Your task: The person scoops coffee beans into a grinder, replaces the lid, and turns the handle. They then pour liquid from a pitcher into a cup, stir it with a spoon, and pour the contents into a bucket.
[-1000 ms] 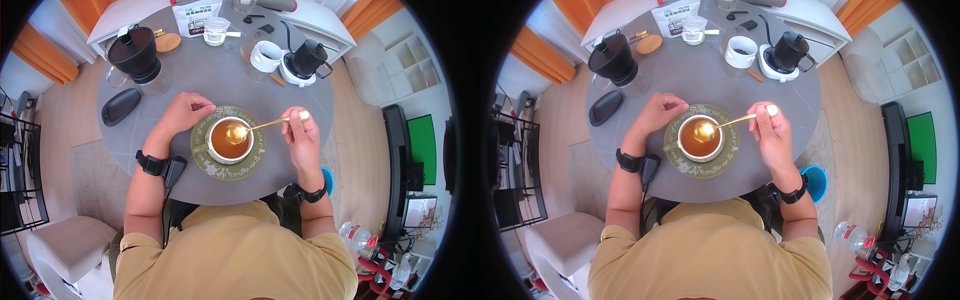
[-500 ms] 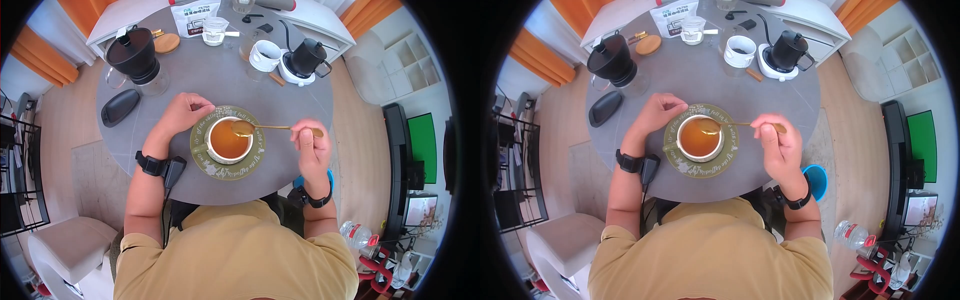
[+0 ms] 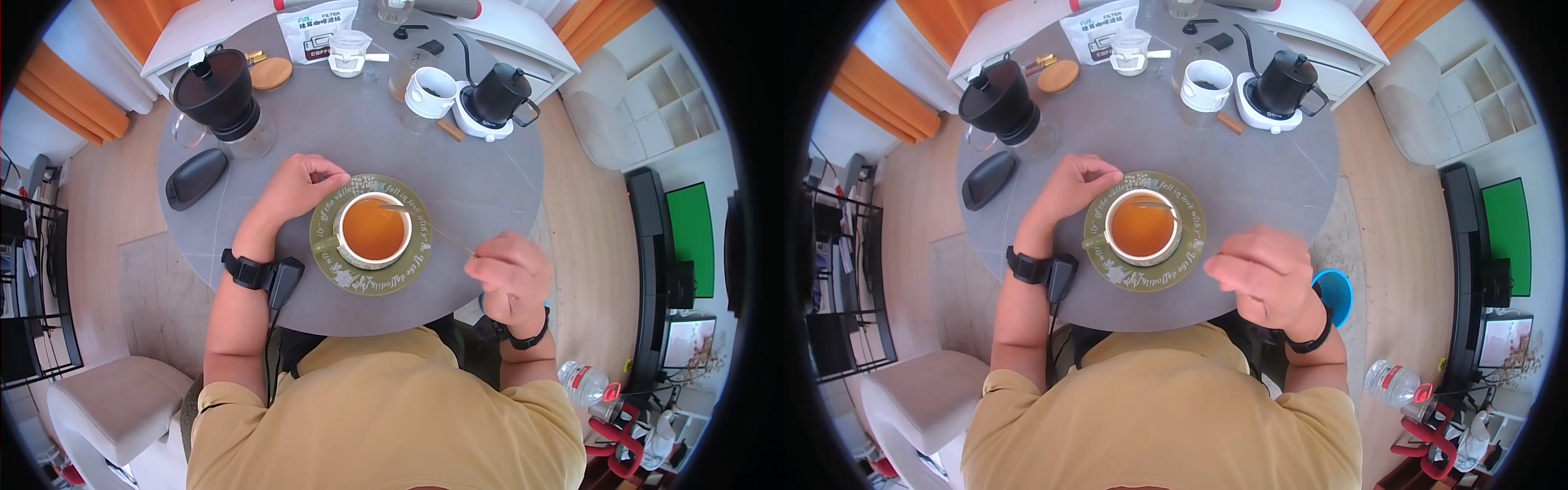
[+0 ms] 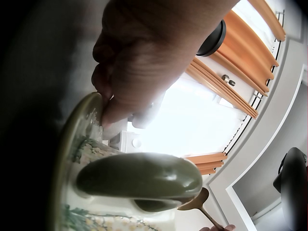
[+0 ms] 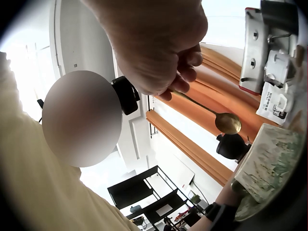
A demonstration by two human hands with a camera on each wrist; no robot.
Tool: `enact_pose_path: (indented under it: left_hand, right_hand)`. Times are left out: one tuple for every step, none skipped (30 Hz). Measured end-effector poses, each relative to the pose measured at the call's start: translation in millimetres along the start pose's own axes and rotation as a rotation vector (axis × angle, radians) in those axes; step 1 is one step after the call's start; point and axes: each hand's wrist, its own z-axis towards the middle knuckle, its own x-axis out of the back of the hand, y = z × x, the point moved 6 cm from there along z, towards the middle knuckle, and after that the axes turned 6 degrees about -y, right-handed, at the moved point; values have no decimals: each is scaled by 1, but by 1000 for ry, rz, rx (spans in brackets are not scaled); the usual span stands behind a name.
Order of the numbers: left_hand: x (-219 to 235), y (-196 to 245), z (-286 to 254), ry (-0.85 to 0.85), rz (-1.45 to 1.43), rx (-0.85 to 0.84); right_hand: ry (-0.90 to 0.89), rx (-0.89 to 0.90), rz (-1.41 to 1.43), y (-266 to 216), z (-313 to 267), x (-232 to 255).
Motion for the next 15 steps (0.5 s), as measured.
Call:
enact_pose_path:
  left_hand:
    - [0,0,0,0,2,-2]
    - [0,0,0,0,3,-2]
    - [0,0,0,3,-3,-1]
    - [0,0,0,6,-8,-1]
    - [0,0,0,6,-8,-1]
    - [0,-1,0,5,-12,4]
    - [0,-1,0,3,-16,9]
    - [-1,-1,0,3,-16,8]
    - [-1,-1,0,3,-14,11]
    - [-1,-2,0,3,-12,13]
    - [-1,-2,0,3,-12,12]
    - [-1,-2,0,4,-18,10]
    - [-1,-2,0,4,-23,6]
    - [-1,-1,0,4,-22,6]
    - [-1,-1,0,2,-31,15]
  right_hand:
    - [0,0,0,0,1,-1]
    - [-50,47,-29,-2,2,-4]
    - [-100,93,-57,-5,2,-8]
    - [-100,94,-57,-3,2,-7]
    - [-144,83,-24,-1,0,-9]
    - [-187,71,9,2,-2,-12]
    - [-187,71,9,4,-9,-16]
    - [12,-161,198,20,-21,-12]
    - [214,-393,385,37,-34,-8]
    - [213,-393,385,40,-33,-7]
    - [340,-546,540,57,-36,-4]
    - [468,-698,696,72,-41,-4]
    - [469,-698,695,78,-40,-5]
    - [474,-776,761,89,-44,-11]
    - [477,-853,828,97,-50,-18]
